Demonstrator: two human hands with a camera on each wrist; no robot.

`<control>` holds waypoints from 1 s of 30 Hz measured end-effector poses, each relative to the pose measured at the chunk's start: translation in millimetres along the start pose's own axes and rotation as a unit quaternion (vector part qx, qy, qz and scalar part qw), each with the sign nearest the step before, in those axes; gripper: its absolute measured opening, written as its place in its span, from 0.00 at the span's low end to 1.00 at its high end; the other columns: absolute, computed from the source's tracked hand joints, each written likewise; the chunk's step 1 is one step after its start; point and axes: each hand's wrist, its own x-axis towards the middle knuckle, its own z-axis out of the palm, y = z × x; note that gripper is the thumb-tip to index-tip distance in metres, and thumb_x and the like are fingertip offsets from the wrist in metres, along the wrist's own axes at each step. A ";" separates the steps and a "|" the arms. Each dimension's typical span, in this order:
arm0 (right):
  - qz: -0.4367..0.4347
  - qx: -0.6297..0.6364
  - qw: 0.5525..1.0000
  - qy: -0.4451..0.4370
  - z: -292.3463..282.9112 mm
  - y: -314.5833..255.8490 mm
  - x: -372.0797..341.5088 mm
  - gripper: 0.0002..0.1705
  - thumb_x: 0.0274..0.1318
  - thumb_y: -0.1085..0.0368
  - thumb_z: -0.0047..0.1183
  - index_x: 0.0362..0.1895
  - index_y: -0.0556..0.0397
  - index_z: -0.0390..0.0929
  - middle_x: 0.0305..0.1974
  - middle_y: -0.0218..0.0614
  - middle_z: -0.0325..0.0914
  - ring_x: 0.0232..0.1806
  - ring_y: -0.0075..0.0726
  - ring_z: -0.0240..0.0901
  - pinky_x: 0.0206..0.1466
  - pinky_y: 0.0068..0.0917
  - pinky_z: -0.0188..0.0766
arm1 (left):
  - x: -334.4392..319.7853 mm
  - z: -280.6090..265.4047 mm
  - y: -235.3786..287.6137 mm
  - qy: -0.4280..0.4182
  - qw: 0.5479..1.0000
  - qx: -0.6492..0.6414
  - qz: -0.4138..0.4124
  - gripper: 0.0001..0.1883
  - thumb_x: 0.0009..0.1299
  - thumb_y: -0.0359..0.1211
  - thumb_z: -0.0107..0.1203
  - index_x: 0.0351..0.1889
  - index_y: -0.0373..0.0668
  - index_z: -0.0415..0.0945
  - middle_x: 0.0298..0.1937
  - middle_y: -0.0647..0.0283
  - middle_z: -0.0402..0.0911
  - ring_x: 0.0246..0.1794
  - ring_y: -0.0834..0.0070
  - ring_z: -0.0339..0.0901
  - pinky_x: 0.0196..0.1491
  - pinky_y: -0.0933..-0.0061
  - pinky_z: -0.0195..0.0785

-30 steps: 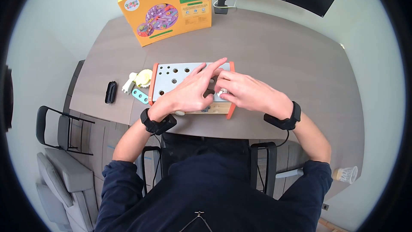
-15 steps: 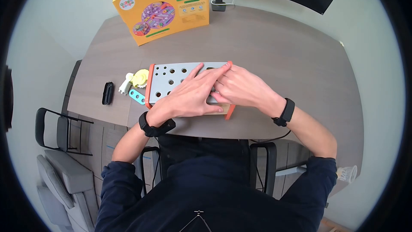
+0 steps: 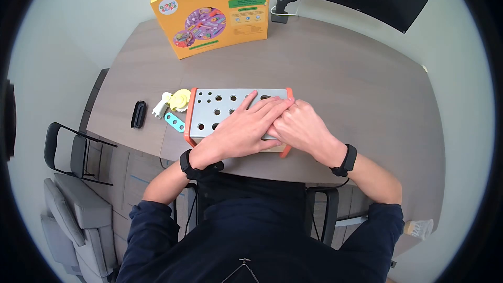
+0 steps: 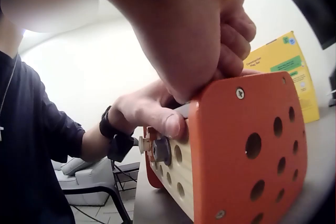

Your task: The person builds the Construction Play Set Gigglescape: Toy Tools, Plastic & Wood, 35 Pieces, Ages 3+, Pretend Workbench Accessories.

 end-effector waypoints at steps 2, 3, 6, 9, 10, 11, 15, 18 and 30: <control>0.043 0.042 0.998 0.003 3.1 -2.3 -2.2 0.13 0.49 0.59 0.65 0.20 0.53 0.80 0.21 0.35 0.80 0.25 0.38 0.82 0.30 0.34 0.76 | -1.0 3.0 -2.5 0.014 1.000 -0.022 0.001 0.48 0.71 0.48 0.69 0.85 0.48 0.57 0.77 0.53 0.72 0.81 0.57 0.65 0.85 0.37 0.44; 0.075 0.068 0.995 -0.002 3.0 -3.2 -3.7 0.15 0.51 0.58 0.65 0.21 0.53 0.80 0.21 0.35 0.80 0.24 0.40 0.82 0.30 0.35 0.76 | -0.9 4.3 -2.2 0.021 0.999 -0.034 0.003 0.45 0.72 0.46 0.68 0.84 0.48 0.59 0.77 0.53 0.73 0.81 0.56 0.65 0.85 0.37 0.43; 0.133 0.143 0.980 0.025 2.4 -4.2 -9.0 0.20 0.59 0.54 0.65 0.23 0.55 0.79 0.21 0.38 0.78 0.23 0.44 0.81 0.30 0.39 0.76 | 4.1 -21.3 -5.8 -0.042 0.984 -0.167 -0.032 0.34 0.75 0.37 0.63 0.80 0.47 0.68 0.74 0.53 0.77 0.79 0.53 0.69 0.84 0.42 0.51; 0.163 0.172 0.971 0.036 -0.7 -9.6 -12.1 0.22 0.65 0.51 0.64 0.26 0.55 0.79 0.21 0.39 0.78 0.24 0.46 0.81 0.30 0.41 0.77 | -12.1 -39.4 -24.7 0.052 0.925 -0.366 -0.083 0.27 0.75 0.27 0.55 0.74 0.44 0.74 0.71 0.54 0.80 0.75 0.52 0.73 0.79 0.51 0.61; 0.173 0.176 0.969 0.034 -2.5 -11.9 -12.4 0.23 0.66 0.50 0.63 0.27 0.55 0.78 0.22 0.39 0.79 0.24 0.46 0.81 0.30 0.42 0.77 | -22.6 -47.4 -33.5 0.098 0.944 -0.301 -0.090 0.25 0.75 0.24 0.54 0.71 0.43 0.76 0.71 0.54 0.81 0.75 0.53 0.74 0.76 0.54 0.65; 0.173 0.174 0.969 0.038 -3.1 -12.9 -13.2 0.22 0.66 0.51 0.64 0.27 0.55 0.78 0.22 0.39 0.79 0.24 0.46 0.81 0.30 0.41 0.77 | -35.2 -56.3 -44.0 0.143 0.957 -0.233 -0.095 0.23 0.75 0.22 0.52 0.69 0.41 0.77 0.71 0.55 0.81 0.74 0.55 0.75 0.74 0.57 0.68; 0.172 0.169 0.969 0.052 -2.3 -9.1 -17.4 0.21 0.63 0.53 0.66 0.27 0.55 0.77 0.23 0.38 0.78 0.25 0.46 0.80 0.30 0.41 0.76 | -102.6 -82.1 -109.1 0.140 0.957 -0.033 -0.254 0.21 0.75 0.26 0.56 0.67 0.43 0.78 0.66 0.52 0.81 0.69 0.50 0.75 0.72 0.52 0.70; 0.173 0.183 0.966 0.052 0.7 -4.7 -20.1 0.20 0.63 0.54 0.66 0.27 0.56 0.77 0.23 0.38 0.77 0.25 0.47 0.79 0.29 0.42 0.75 | -162.6 -71.0 -165.3 0.026 0.933 0.070 -0.351 0.26 0.75 0.30 0.60 0.72 0.43 0.74 0.66 0.51 0.81 0.69 0.47 0.74 0.72 0.51 0.69; 0.193 0.234 0.952 -0.039 -15.9 6.7 -14.0 0.25 0.67 0.50 0.63 0.25 0.56 0.76 0.23 0.42 0.77 0.25 0.52 0.76 0.30 0.46 0.71 | -188.3 -36.4 -239.1 -0.021 0.892 0.172 -0.417 0.33 0.70 0.30 0.63 0.75 0.49 0.68 0.53 0.42 0.85 0.57 0.40 0.82 0.59 0.45 0.78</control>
